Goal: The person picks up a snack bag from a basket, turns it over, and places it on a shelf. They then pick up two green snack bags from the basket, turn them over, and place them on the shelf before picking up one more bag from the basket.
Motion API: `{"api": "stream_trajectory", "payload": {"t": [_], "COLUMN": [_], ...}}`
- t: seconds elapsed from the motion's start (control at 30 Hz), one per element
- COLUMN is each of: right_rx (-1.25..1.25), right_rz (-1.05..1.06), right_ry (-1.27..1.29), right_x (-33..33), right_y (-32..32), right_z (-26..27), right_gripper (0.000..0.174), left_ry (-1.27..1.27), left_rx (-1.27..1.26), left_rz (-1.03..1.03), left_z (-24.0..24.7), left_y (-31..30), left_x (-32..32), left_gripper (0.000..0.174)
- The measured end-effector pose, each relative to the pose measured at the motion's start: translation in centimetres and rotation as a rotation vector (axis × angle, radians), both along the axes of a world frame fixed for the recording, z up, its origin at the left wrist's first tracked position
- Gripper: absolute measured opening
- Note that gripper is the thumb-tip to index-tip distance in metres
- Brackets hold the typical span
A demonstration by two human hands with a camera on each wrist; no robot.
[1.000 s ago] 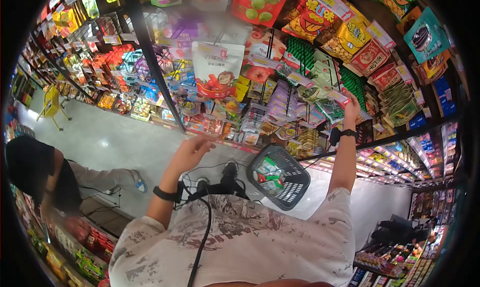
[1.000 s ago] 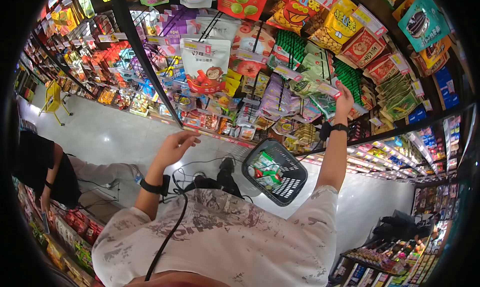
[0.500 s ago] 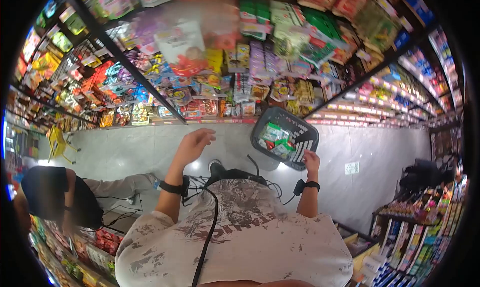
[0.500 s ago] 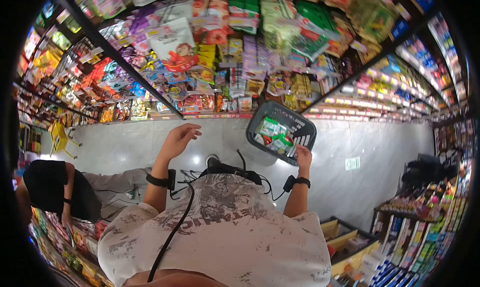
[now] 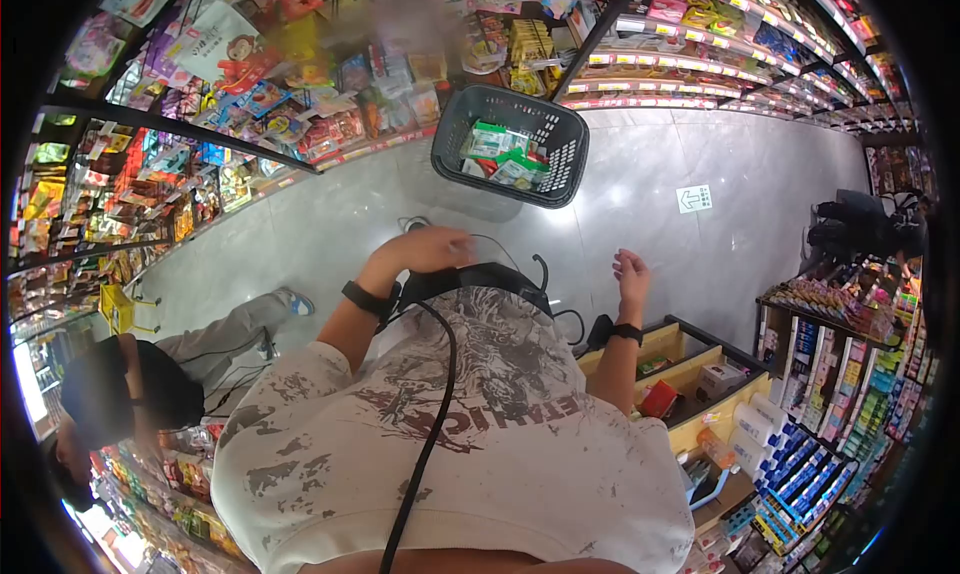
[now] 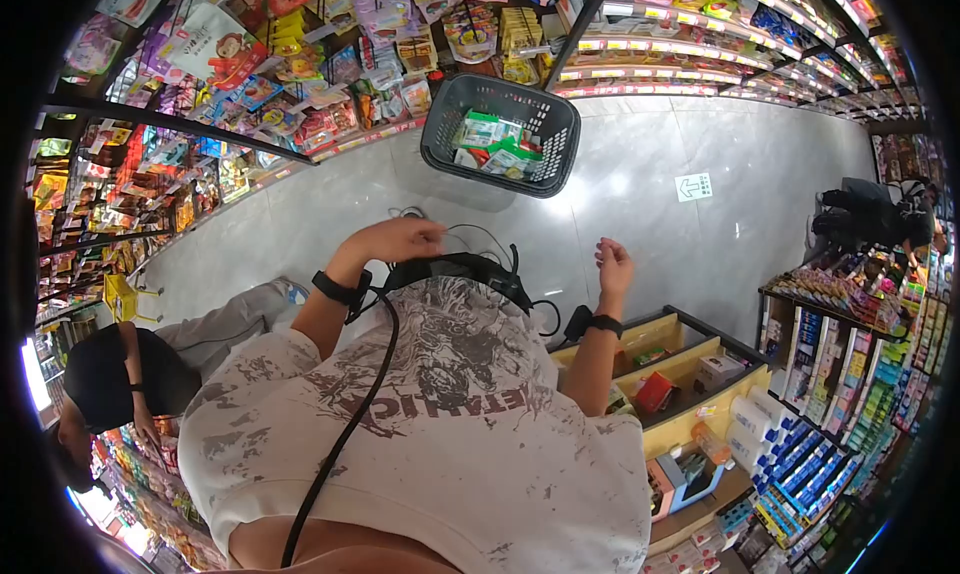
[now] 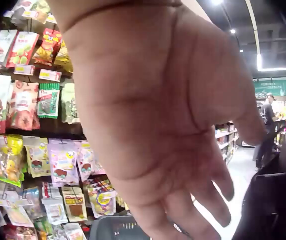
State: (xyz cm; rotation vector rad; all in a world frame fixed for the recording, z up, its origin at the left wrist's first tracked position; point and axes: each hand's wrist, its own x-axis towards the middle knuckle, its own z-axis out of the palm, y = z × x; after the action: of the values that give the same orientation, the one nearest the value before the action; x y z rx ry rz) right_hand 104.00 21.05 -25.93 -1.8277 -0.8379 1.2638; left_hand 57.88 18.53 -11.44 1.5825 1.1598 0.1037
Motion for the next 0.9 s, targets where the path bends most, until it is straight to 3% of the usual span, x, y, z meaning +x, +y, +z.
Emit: {"api": "stream_trajectory", "payload": {"t": [0.1,0.37,0.6,0.67,0.8,0.9], "right_rx": [-0.085,-0.223,-0.227,-0.213,-0.235,-0.153], "right_rz": [0.021,0.276,0.441,0.492,0.621,0.813], "right_ry": [0.039,0.070,0.057,0.055,-0.038,-0.206], "right_x": [0.5,-4.7,-10.8,-12.8,-15.9,-17.1], "right_y": [-0.8,3.1,9.8,11.8,15.1,18.5], "right_z": [-0.9,-1.3,-3.6,-5.2,-9.5,-16.1], "right_gripper": [0.019,0.026,0.025,0.025,0.027,0.031], "left_ry": [-0.037,0.025,0.095,0.096,-0.016,-0.035], "left_rx": [-0.201,-0.104,-0.072,-0.047,-0.329,-0.391], "left_rz": [-0.136,-0.134,-0.094,-0.081,0.027,0.028], "left_z": [0.2,-0.7,-0.7,-2.6,-3.2,-4.5], "left_y": [0.0,1.9,3.9,3.5,4.0,2.9], "left_x": [1.6,0.5,-4.9,-6.1,-5.9,-5.6], "left_gripper": [0.057,0.055,0.053,0.053,0.062,0.072]}}
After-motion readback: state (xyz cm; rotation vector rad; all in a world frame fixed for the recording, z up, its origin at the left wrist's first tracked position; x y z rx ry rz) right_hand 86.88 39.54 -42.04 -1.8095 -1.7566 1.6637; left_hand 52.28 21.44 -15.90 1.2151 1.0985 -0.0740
